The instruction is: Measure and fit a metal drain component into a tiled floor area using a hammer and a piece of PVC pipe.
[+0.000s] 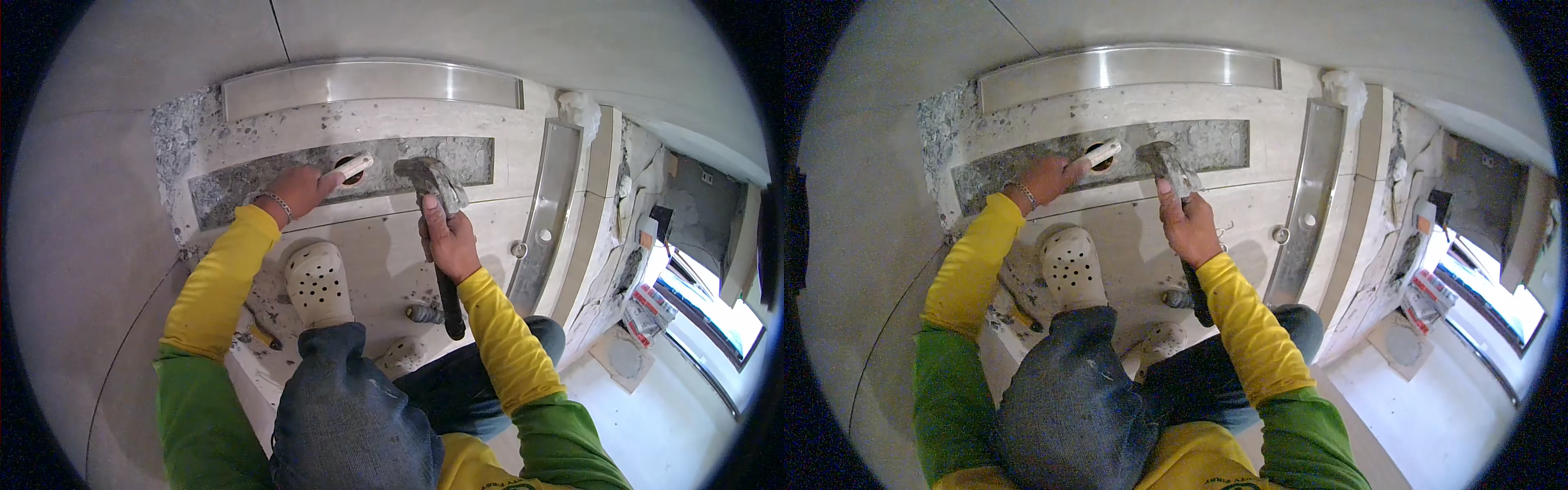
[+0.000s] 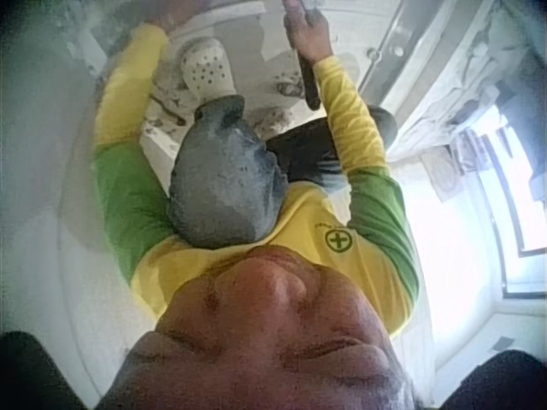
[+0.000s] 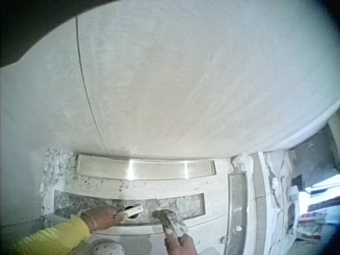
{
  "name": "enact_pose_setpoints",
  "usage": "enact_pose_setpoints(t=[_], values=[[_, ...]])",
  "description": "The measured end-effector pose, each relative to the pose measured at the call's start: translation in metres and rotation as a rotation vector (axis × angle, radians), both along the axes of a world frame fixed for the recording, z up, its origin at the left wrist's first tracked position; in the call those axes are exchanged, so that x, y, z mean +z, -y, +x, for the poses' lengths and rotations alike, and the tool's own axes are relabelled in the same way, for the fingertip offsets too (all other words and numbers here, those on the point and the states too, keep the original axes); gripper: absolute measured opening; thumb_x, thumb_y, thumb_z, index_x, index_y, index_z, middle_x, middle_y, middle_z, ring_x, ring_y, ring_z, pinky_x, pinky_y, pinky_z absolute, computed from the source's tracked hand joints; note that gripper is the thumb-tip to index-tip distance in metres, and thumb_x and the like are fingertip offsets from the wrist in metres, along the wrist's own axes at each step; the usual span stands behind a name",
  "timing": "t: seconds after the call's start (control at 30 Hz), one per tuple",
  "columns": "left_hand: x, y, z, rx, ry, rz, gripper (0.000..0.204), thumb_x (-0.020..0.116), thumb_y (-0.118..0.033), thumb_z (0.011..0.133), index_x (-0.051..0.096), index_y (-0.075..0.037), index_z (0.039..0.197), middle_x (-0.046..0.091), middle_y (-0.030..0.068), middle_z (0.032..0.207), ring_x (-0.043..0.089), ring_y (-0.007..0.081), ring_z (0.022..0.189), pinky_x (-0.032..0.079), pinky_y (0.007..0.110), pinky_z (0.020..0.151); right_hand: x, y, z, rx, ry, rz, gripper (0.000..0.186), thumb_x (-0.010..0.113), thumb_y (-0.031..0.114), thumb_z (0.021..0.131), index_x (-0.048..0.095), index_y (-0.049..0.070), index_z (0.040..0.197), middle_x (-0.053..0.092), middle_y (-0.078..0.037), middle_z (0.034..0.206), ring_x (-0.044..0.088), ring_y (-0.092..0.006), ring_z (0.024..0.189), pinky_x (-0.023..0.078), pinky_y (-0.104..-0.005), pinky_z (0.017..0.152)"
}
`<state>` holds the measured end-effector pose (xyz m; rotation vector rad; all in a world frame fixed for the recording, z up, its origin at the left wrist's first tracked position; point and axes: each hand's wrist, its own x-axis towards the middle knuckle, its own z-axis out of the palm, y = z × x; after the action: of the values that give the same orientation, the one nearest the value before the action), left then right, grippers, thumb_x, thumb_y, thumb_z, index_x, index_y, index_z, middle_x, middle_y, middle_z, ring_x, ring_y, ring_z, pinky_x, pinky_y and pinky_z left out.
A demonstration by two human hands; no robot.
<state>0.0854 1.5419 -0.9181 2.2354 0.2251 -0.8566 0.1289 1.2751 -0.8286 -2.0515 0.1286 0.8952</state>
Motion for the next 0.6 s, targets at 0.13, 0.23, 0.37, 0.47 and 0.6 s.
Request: enact_pose_setpoints(t=[0.13,0.23,0.37,0.47,0.6], values=[[-0.006,0.000,0.000,0.060,-0.073,-0.048,0.070,0.040,-0.060,0.092,0.063,0.003,0.075,0.062,0.0246,0.069,0.062,0.0418,0.068,0.050,0.048,0.070,-0.002,-0.003,0.001,0.051,0.019,-0.014,0.053,0.049,0.055,0.094,0.051,0.008,0.070,0.046,0.000,0.054,0.045,-0.0093,0.042,0.035,-0.0255,0.039],[-0.006,-0.001,0.000,-0.023,0.097,0.064,0.068,0.041,-0.059,0.092,0.062,0.003,0.073,0.061,0.0222,0.066,0.061,0.0394,0.061,0.050,0.048,0.067,-0.001,-0.010,0.003,0.051,0.052,-0.033,0.057,0.050,0.052,0.095,0.052,0.004,0.064,0.049,-0.004,0.053,0.046,-0.0131,0.046,0.037,-0.0300,0.044],[0.047,-0.032,0.049,-0.023,-0.173,-0.206,0.064,0.042,-0.061,0.092,0.065,-0.001,0.087,0.058,0.0133,0.060,0.056,0.0243,0.044,0.049,0.040,0.051,0.009,-0.011,0.006,0.021,-0.002,-0.071,0.062,0.051,0.051,0.095,0.052,0.000,0.059,0.051,-0.008,0.052,0.047,-0.0150,0.050,0.039,-0.0337,0.049],[0.035,-0.052,0.027,0.254,-0.163,-0.362,0.063,0.045,-0.061,0.091,0.064,-0.001,0.094,0.056,0.0062,0.057,0.054,0.0147,0.043,0.045,0.032,0.043,0.005,-0.018,0.004,0.025,0.060,0.082,0.053,0.048,0.053,0.096,0.049,0.008,0.067,0.045,0.001,0.053,0.044,-0.0090,0.042,0.034,-0.0254,0.039],[0.025,-0.028,-0.007,0.316,-0.170,-0.328,0.065,0.046,-0.064,0.090,0.064,-0.002,0.096,0.055,0.0056,0.056,0.052,0.0136,0.041,0.044,0.030,0.041,0.009,-0.027,0.008,0.022,0.095,0.111,0.055,0.047,0.051,0.097,0.047,0.009,0.063,0.045,0.001,0.052,0.043,-0.0089,0.042,0.033,-0.0258,0.039]])
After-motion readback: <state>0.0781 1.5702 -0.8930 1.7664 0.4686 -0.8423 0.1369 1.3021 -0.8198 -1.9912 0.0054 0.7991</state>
